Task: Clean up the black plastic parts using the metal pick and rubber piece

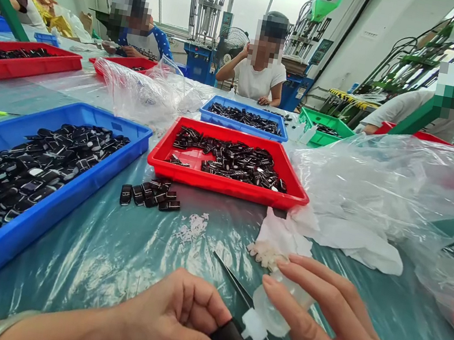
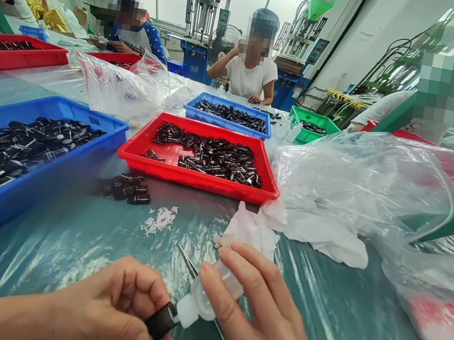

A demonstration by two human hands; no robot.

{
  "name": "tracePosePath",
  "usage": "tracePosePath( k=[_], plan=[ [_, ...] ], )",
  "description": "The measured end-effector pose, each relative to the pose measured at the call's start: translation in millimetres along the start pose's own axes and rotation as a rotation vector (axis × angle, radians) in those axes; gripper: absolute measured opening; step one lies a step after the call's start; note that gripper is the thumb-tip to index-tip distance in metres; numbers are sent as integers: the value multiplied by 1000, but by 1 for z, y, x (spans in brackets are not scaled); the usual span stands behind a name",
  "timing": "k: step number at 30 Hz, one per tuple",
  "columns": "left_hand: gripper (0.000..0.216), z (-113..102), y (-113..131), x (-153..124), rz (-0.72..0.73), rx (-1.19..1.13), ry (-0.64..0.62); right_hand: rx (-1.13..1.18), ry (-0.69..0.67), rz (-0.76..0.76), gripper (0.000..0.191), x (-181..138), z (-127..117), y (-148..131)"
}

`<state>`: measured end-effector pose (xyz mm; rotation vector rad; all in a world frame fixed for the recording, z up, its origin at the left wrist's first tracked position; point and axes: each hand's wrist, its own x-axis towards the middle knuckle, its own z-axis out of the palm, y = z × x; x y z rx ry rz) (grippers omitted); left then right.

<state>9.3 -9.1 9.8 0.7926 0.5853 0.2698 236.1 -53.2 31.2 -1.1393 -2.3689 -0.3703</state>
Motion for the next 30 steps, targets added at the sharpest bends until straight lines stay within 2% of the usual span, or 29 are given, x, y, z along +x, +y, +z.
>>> tracePosePath(
  k=[7,17,30],
  plan=[
    [20,-1,0,1,-20,3,-5,18,46,87,33,0,-2,-9],
    [24,0,1,0,-40,32,-9,-131,-13,33,32,-4,-6,-11],
    [22,-3,-1,0,-34,22,-33,-179,68,65,33,-1,-5,-20]
  ],
)
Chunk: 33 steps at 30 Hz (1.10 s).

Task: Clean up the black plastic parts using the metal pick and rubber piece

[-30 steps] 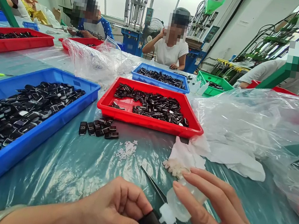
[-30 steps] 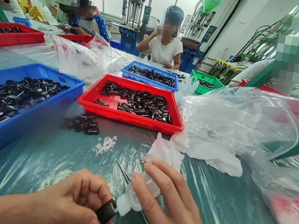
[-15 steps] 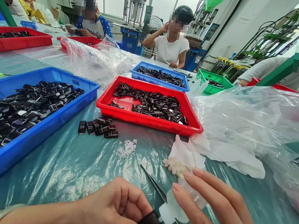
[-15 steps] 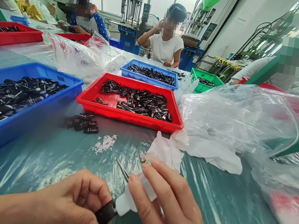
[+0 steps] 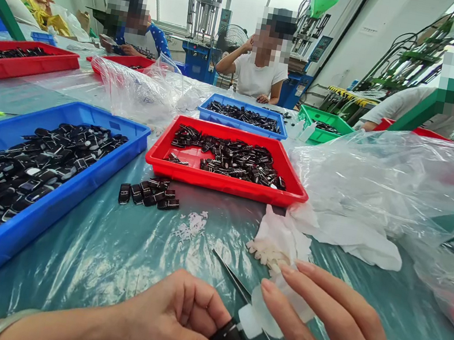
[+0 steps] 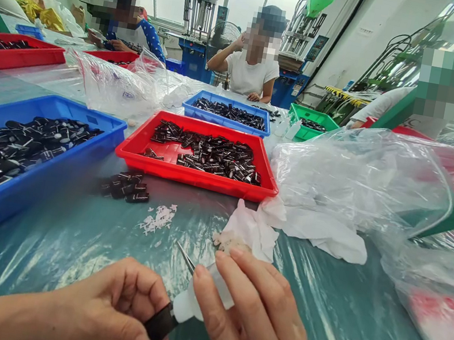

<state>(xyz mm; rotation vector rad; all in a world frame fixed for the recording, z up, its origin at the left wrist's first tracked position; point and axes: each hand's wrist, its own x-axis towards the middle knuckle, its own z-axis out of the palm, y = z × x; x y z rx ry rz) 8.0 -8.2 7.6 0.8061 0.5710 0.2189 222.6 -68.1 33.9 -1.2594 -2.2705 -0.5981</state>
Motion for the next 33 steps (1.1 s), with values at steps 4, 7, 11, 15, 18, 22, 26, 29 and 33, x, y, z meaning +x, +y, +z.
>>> tracePosePath(
  k=[4,7,11,15,18,22,26,29,33],
  plan=[
    [23,-1,-1,0,1,-6,-11,-15,-16,-6,34,-2,2,0],
    [23,-1,-2,0,4,3,-12,-26,-29,-21,36,-2,3,0],
    [23,-1,-1,2,-2,-1,-8,-11,-14,-12,37,-2,5,1],
    [24,-1,0,1,-6,0,-12,12,7,-53,34,-4,9,7],
    [25,-1,0,1,0,-6,-14,47,11,-42,34,-4,11,9],
    [25,-1,-1,-1,4,-3,-19,85,24,6,40,1,10,7],
    [27,-3,-3,-1,-2,0,-21,89,26,17,41,4,10,6],
    [30,-5,-4,0,3,-3,-29,113,8,-8,41,1,9,9],
    [29,-5,-4,0,5,3,-27,141,-30,-44,41,-3,7,14]
  ],
)
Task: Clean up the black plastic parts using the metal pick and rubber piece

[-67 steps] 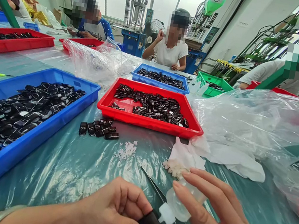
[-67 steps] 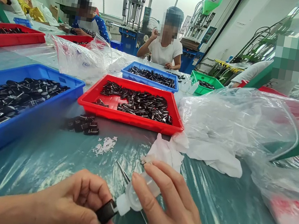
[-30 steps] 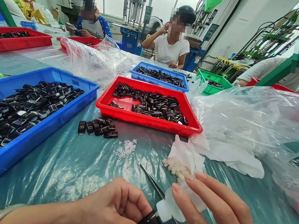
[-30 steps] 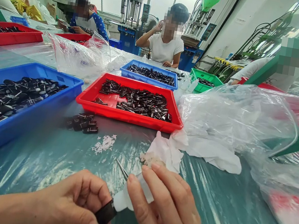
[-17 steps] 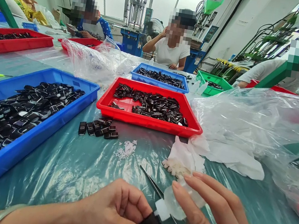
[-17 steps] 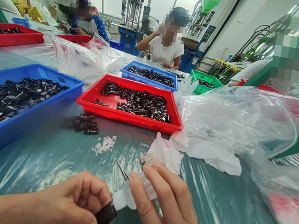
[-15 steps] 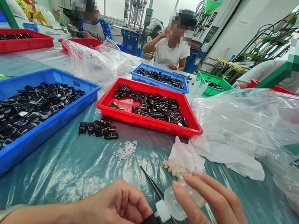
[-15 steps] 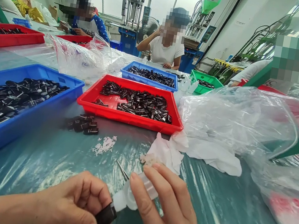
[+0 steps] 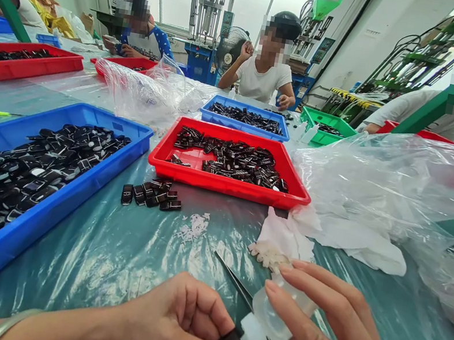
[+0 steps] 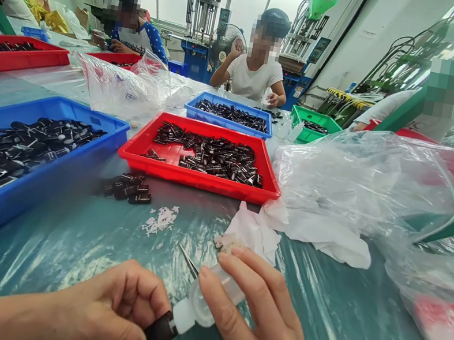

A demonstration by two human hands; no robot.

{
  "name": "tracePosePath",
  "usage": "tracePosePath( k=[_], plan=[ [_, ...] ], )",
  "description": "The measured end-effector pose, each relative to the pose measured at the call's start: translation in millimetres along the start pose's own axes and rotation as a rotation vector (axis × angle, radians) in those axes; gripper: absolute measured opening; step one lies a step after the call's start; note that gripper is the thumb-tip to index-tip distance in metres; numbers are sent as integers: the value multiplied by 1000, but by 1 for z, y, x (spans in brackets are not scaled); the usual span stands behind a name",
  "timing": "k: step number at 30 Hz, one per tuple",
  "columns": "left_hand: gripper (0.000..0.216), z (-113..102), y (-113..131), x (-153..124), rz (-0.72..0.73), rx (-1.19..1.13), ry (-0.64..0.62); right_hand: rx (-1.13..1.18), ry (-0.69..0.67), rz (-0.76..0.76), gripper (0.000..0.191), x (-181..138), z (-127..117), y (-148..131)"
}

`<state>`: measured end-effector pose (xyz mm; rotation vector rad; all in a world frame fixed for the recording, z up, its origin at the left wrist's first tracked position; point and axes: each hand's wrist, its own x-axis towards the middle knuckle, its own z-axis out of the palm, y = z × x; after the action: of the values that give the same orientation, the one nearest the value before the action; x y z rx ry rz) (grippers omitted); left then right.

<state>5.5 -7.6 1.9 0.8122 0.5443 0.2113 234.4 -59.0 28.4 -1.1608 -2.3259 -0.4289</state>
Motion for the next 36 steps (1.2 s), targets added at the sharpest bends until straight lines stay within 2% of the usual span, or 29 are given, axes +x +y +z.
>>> tracePosePath(
  k=[8,15,21,28,36],
  plan=[
    [27,1,0,-2,9,-20,-22,-45,-20,-53,40,-2,-1,4],
    [26,0,1,-1,-3,-16,-30,12,10,51,38,-1,-3,-6],
    [25,1,0,0,-18,2,-29,-68,-28,41,41,0,-6,-12],
    [27,1,-1,-2,-21,-3,-28,-67,-27,-13,40,-1,1,-5],
    [26,0,0,-2,-23,-21,-37,-41,39,-6,31,12,-1,-4]
  ],
)
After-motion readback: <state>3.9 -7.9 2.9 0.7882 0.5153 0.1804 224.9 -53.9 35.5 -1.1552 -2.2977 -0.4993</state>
